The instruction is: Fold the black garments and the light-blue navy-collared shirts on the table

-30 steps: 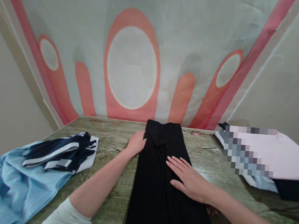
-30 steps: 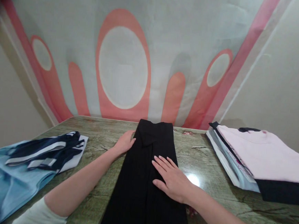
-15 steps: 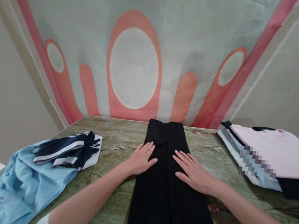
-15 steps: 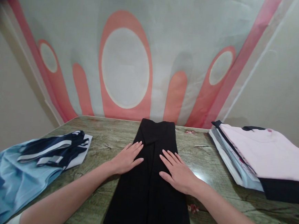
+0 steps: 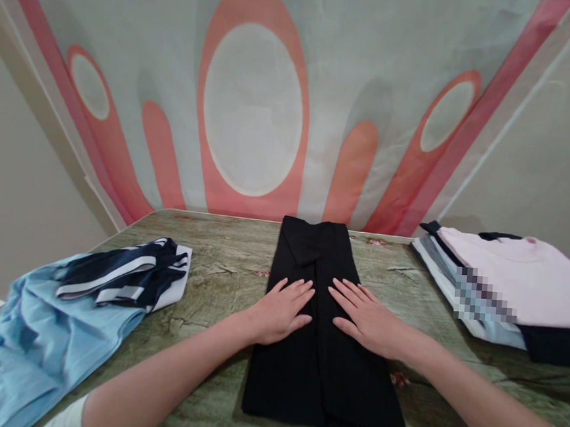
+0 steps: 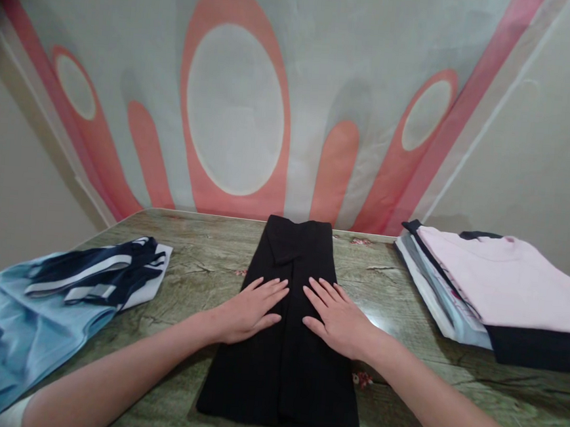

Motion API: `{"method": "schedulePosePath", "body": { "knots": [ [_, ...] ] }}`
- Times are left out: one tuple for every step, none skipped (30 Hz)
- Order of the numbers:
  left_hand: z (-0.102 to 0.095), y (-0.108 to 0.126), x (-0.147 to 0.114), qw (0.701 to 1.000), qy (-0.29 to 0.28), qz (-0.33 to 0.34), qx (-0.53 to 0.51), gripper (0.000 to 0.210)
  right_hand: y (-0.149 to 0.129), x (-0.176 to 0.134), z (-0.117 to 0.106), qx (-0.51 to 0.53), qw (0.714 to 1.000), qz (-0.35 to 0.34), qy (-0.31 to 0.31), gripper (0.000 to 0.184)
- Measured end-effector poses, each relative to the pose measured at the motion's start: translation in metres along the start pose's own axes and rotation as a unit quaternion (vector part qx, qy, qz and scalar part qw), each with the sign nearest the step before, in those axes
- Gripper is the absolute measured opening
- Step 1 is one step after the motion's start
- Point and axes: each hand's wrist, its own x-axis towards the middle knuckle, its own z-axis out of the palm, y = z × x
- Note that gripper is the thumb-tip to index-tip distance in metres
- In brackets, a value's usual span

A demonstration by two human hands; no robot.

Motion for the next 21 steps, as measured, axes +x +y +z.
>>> {"method": "schedulePosePath", "body": {
  "knots": [
    [0.0,0.0,-0.001,1.0,0.0,-0.005,0.0,0.052,0.0,-0.001,-0.001,0.002,1.0,0.001,0.0,0.062],
    [0.001,-0.001,-0.001,1.0,0.002,-0.01,0.001,0.052,0.001,-0.003,-0.003,0.006,1.0,0.001,-0.002,0.062],
    [0.001,-0.002,-0.001,1.0,0.004,-0.014,0.003,0.052,0.002,-0.006,-0.005,0.01,1.0,0.0,-0.007,0.061],
    [0.002,-0.004,0.0,1.0,0.006,-0.017,0.006,0.053,0.004,-0.008,-0.008,0.013,1.0,-0.002,-0.015,0.061],
    [0.003,-0.006,0.001,1.0,0.01,-0.021,0.008,0.054,0.006,-0.011,-0.011,0.016,1.0,-0.004,-0.025,0.06],
    [0.004,-0.009,0.002,1.0,0.014,-0.024,0.011,0.054,0.008,-0.014,-0.014,0.02,0.999,-0.006,-0.035,0.059],
    [0.005,-0.013,0.004,0.999,0.019,-0.028,0.014,0.056,0.011,-0.016,-0.017,0.024,0.999,-0.008,-0.044,0.059],
    [0.007,-0.017,0.007,0.999,0.023,-0.034,0.017,0.056,0.015,-0.018,-0.018,0.029,0.998,-0.011,-0.05,0.058],
    [0.008,-0.022,0.01,0.999,0.028,-0.04,0.019,0.057,0.018,-0.018,-0.019,0.034,0.998,-0.014,-0.052,0.059],
    [0.009,-0.028,0.014,0.998,0.031,-0.046,0.021,0.057,0.022,-0.018,-0.018,0.037,0.998,-0.015,-0.051,0.059],
    [0.01,-0.034,0.019,0.998,0.033,-0.051,0.022,0.058,0.025,-0.017,-0.016,0.038,0.998,-0.015,-0.048,0.06],
    [0.011,-0.041,0.024,0.998,0.032,-0.052,0.022,0.058,0.029,-0.015,-0.013,0.036,0.998,-0.011,-0.044,0.06],
    [0.012,-0.047,0.029,0.998,0.03,-0.051,0.022,0.058,0.031,-0.013,-0.009,0.031,0.999,-0.005,-0.04,0.06],
    [0.012,-0.054,0.035,0.998,0.026,-0.046,0.021,0.058,0.034,-0.01,-0.006,0.024,0.999,0.003,-0.035,0.06],
    [0.013,-0.061,0.041,0.999,0.021,-0.037,0.019,0.058,0.035,-0.008,-0.002,0.016,0.999,0.012,-0.03,0.06],
    [0.013,-0.067,0.048,0.999,0.014,-0.027,0.017,0.058,0.037,-0.005,0.001,0.008,0.999,0.021,-0.026,0.06],
    [0.012,-0.072,0.054,1.0,0.007,-0.015,0.015,0.058,0.037,-0.004,0.003,0.0,0.999,0.03,-0.023,0.06],
    [0.012,-0.077,0.061,1.0,-0.001,-0.004,0.013,0.058,0.037,-0.003,0.005,-0.008,0.999,0.038,-0.019,0.06],
    [0.011,-0.081,0.067,1.0,-0.008,0.006,0.011,0.057,0.037,-0.002,0.006,-0.016,0.999,0.046,-0.016,0.06],
    [0.01,-0.084,0.072,1.0,-0.014,0.011,0.01,0.057,0.037,-0.002,0.007,-0.023,0.998,0.053,-0.011,0.06],
    [0.009,-0.087,0.077,1.0,-0.016,0.012,0.011,0.056,0.036,-0.002,0.007,-0.03,0.998,0.059,-0.004,0.061]
  ]
}}
